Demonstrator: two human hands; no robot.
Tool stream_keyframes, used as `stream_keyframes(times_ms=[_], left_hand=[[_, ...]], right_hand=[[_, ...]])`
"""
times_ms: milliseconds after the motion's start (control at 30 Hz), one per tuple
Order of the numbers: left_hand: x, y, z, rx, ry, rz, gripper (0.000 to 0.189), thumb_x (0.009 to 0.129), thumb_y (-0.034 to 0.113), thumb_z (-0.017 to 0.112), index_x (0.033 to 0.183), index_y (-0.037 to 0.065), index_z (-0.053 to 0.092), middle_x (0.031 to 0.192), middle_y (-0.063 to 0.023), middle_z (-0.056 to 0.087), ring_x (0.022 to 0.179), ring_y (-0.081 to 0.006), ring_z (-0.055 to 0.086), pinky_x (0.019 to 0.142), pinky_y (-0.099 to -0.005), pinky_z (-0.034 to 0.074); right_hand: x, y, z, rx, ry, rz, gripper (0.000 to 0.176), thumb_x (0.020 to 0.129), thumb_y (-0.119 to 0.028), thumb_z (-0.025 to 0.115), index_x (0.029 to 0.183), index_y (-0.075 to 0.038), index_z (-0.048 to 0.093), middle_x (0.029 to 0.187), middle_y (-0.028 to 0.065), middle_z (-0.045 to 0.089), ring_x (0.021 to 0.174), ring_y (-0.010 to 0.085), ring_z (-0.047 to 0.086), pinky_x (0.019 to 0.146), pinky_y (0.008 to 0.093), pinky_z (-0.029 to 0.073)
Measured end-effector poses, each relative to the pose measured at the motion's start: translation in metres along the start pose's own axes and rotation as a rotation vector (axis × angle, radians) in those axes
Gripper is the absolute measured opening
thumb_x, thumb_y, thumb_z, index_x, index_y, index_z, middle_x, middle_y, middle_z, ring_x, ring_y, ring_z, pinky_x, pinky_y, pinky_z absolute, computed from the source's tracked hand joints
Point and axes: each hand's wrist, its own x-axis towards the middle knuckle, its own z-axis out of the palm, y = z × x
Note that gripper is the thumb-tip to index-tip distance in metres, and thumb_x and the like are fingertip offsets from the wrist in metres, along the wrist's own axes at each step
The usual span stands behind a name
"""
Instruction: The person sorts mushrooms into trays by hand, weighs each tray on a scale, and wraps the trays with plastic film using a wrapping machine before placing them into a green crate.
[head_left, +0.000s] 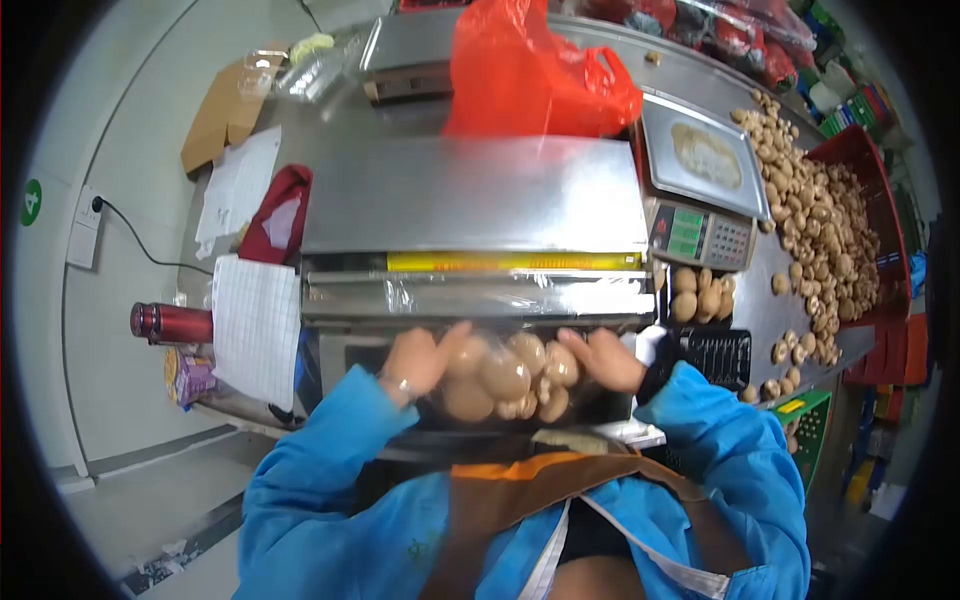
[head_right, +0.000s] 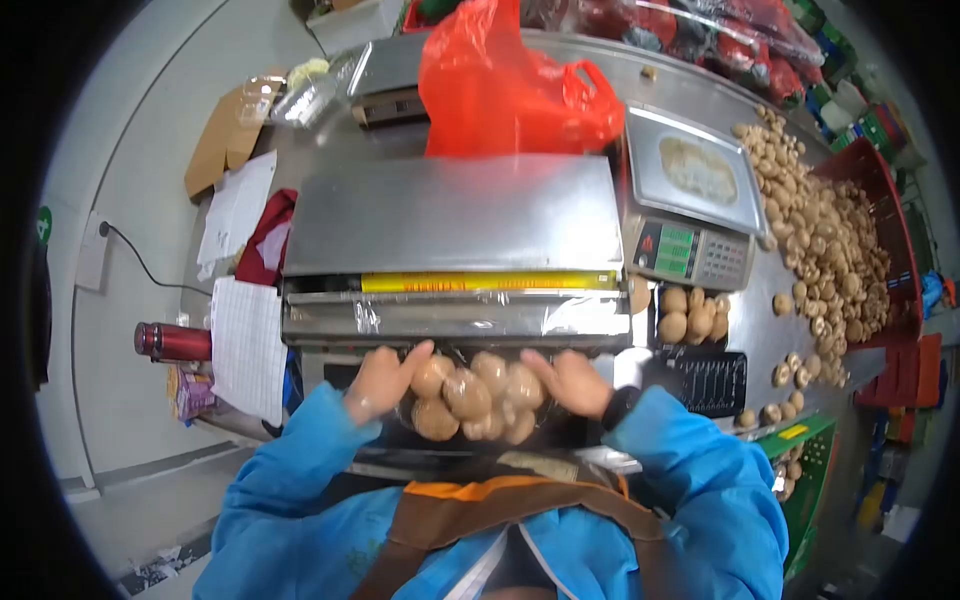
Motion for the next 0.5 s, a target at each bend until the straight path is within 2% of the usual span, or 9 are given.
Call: stream_keyframes(times_ms=[100,133,167,200,233,300,333,367,500], left_hand=[[0.000,-0.003,0.003,0.095,0.099,0.046,0.071,0.080,0.059,0.048,0.065,-0.008,0.062,0.065,-0.0291,0.057,0.068,-0.0438,0.058,0.064,-0.0446,0.046],[0.000,-0.010,0.003,0.099,0.110,0.138,0.070,0.081,0.058,0.047,0.063,-0.008,0.061,0.062,-0.0273,0.057,0.063,-0.0416,0.058,0.061,-0.0430,0.046],[-0.001,-0.015,0.000,0.103,0.127,0.235,0.070,0.082,0.058,0.046,0.061,-0.007,0.061,0.058,-0.0255,0.056,0.059,-0.0395,0.058,0.058,-0.0413,0.046],[-0.006,-0.020,-0.007,-0.146,-0.095,0.045,0.053,0.084,0.042,0.055,0.059,-0.004,0.061,0.057,-0.0163,0.060,0.053,-0.0249,0.059,0.054,-0.0321,0.045],[-0.009,-0.033,-0.005,-0.140,-0.097,0.045,0.053,0.084,0.042,0.055,0.059,-0.004,0.061,0.057,-0.0163,0.060,0.053,-0.0249,0.059,0.054,-0.0321,0.045],[-0.014,-0.062,0.008,-0.612,-0.062,0.185,0.033,0.084,0.020,0.063,0.057,0.002,0.055,0.060,-0.0033,0.057,0.055,-0.0093,0.051,0.051,-0.0237,0.041],[-0.021,-0.057,0.014,-0.764,0.080,0.223,0.023,0.082,0.008,0.063,0.062,0.002,0.054,0.069,-0.0042,0.059,0.063,-0.0084,0.053,0.058,-0.0227,0.042],[-0.022,-0.053,0.023,-0.870,0.211,0.244,0.023,0.084,0.009,0.061,0.064,0.001,0.054,0.066,-0.0043,0.057,0.064,-0.0067,0.052,0.061,-0.0213,0.042],[-0.025,-0.045,0.045,-0.948,0.375,0.085,0.028,0.089,0.017,0.055,0.065,0.004,0.050,0.059,0.0006,0.052,0.056,-0.0055,0.046,0.051,-0.0218,0.037]], right_hand=[[0.009,0.010,0.005,-0.079,0.070,-0.029,0.067,0.087,-0.052,0.045,0.061,0.009,0.057,0.055,0.0283,0.051,0.058,0.0426,0.055,0.058,0.0434,0.044],[0.009,0.015,0.007,-0.099,0.108,-0.085,0.061,0.089,-0.047,0.047,0.065,0.008,0.057,0.051,0.0224,0.050,0.045,0.0285,0.047,0.051,0.0395,0.042],[0.007,0.017,0.005,-0.102,0.098,-0.052,0.060,0.088,-0.047,0.049,0.065,0.008,0.058,0.050,0.0216,0.049,0.044,0.0267,0.046,0.048,0.0388,0.040],[0.003,0.018,0.003,-0.116,0.102,-0.054,0.060,0.087,-0.047,0.050,0.064,0.007,0.058,0.049,0.0206,0.049,0.043,0.0256,0.045,0.047,0.0381,0.040],[-0.001,0.020,0.003,-0.128,0.113,-0.056,0.059,0.087,-0.047,0.051,0.064,0.007,0.059,0.048,0.0195,0.049,0.042,0.0244,0.045,0.046,0.0373,0.039],[-0.014,0.022,0.007,-0.013,0.207,-0.085,0.047,0.086,-0.036,0.057,0.064,0.006,0.056,0.047,0.0108,0.046,0.044,0.0141,0.042,0.044,0.0324,0.037],[-0.017,0.024,0.009,-0.013,0.282,-0.158,0.046,0.085,-0.036,0.058,0.064,0.005,0.056,0.049,0.0133,0.048,0.045,0.0202,0.046,0.046,0.0334,0.038],[-0.021,0.026,0.011,-0.015,0.355,-0.232,0.044,0.084,-0.037,0.060,0.065,0.003,0.055,0.052,0.0159,0.051,0.046,0.0263,0.049,0.049,0.0344,0.040],[-0.032,0.029,0.030,0.336,0.404,-0.077,0.037,0.087,-0.031,0.057,0.065,-0.001,0.053,0.053,0.0011,0.048,0.045,0.0097,0.044,0.043,0.0256,0.035]])
